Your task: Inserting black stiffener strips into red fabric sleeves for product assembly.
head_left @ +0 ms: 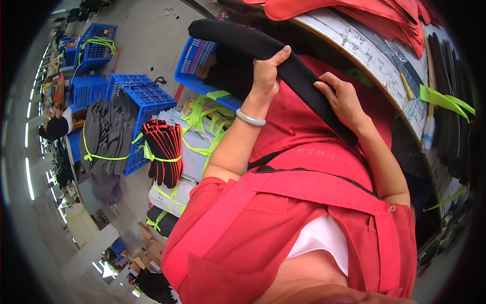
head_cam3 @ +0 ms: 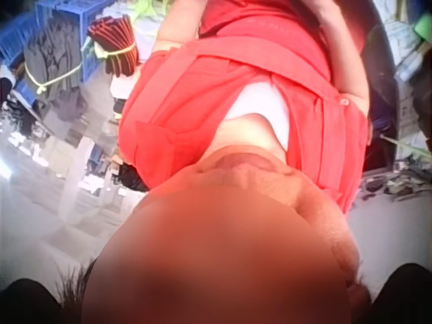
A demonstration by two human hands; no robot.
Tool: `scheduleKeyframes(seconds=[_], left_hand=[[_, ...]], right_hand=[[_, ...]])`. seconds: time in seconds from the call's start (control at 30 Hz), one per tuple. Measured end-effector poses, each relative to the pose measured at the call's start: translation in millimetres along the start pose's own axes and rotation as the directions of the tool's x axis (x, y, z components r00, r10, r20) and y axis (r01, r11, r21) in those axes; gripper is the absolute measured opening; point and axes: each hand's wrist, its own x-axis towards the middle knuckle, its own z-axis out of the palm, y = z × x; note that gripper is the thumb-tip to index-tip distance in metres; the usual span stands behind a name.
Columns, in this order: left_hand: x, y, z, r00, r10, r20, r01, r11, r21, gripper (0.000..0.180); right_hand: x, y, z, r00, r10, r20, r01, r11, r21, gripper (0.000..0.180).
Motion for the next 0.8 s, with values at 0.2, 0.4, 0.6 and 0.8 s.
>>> scheduleKeyframes(seconds=[0.2, 0.4, 0.6, 0.8], left_hand=[[16.6, 22.9, -26.6, 0.991, -0.128, -0.026, 0.12, 0.972, -0.202, 0.01], [27.1, 8.3, -29.6, 0.977, 0.182, -0.108, -0.183, 0.983, 0.001, 0.014], [37.1, 19.4, -32.0, 0.998, -0.046, -0.045, 0.038, 0.987, -0.156, 0.016], [51.8, 19.4, -12.6, 0.999, -0.006, 0.041, 0.014, 0.983, -0.182, 0.023]], right_hand=[[-11.4, 8.9, -0.4, 1.0, -0.008, 0.012, 0.009, 0.998, -0.067, 0.022], [-15.4, 7.3, 5.0, 1.0, 0.007, 0.003, -0.007, 0.997, -0.082, 0.023], [-19.4, 9.4, 1.0, 0.999, 0.022, -0.032, -0.026, 0.991, -0.128, 0.024], [-3.4, 10.8, -5.2, 0.99, -0.029, -0.138, 0.003, 0.983, -0.183, 0.026]])
